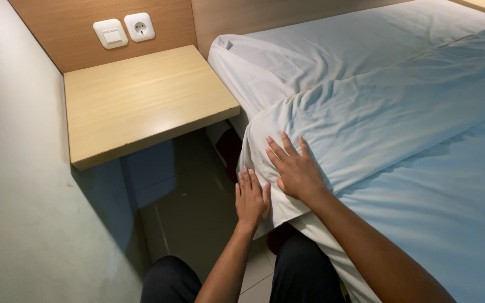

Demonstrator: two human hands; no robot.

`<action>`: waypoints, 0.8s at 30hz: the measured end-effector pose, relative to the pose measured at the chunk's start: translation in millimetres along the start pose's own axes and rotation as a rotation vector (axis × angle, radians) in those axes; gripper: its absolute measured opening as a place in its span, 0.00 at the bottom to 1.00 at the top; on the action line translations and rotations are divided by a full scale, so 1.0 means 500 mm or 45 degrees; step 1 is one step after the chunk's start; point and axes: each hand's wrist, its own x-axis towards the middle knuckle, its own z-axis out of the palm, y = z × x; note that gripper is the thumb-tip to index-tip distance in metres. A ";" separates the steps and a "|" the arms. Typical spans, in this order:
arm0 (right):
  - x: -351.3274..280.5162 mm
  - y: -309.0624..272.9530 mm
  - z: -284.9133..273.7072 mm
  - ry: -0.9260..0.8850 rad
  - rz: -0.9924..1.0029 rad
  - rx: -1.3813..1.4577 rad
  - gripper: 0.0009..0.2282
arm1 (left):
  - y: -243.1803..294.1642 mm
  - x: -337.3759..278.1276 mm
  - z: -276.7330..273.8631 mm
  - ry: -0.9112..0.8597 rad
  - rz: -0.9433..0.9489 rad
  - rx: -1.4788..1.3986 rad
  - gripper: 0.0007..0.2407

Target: The person folds a white duvet on a bed by hand. They roll the duvet lengthwise, then fold it in half and smooth the surface to create a neat rectangular shape.

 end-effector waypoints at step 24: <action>0.000 0.130 0.066 0.130 0.063 1.057 0.32 | 0.142 0.172 -0.120 0.298 0.370 -0.502 0.24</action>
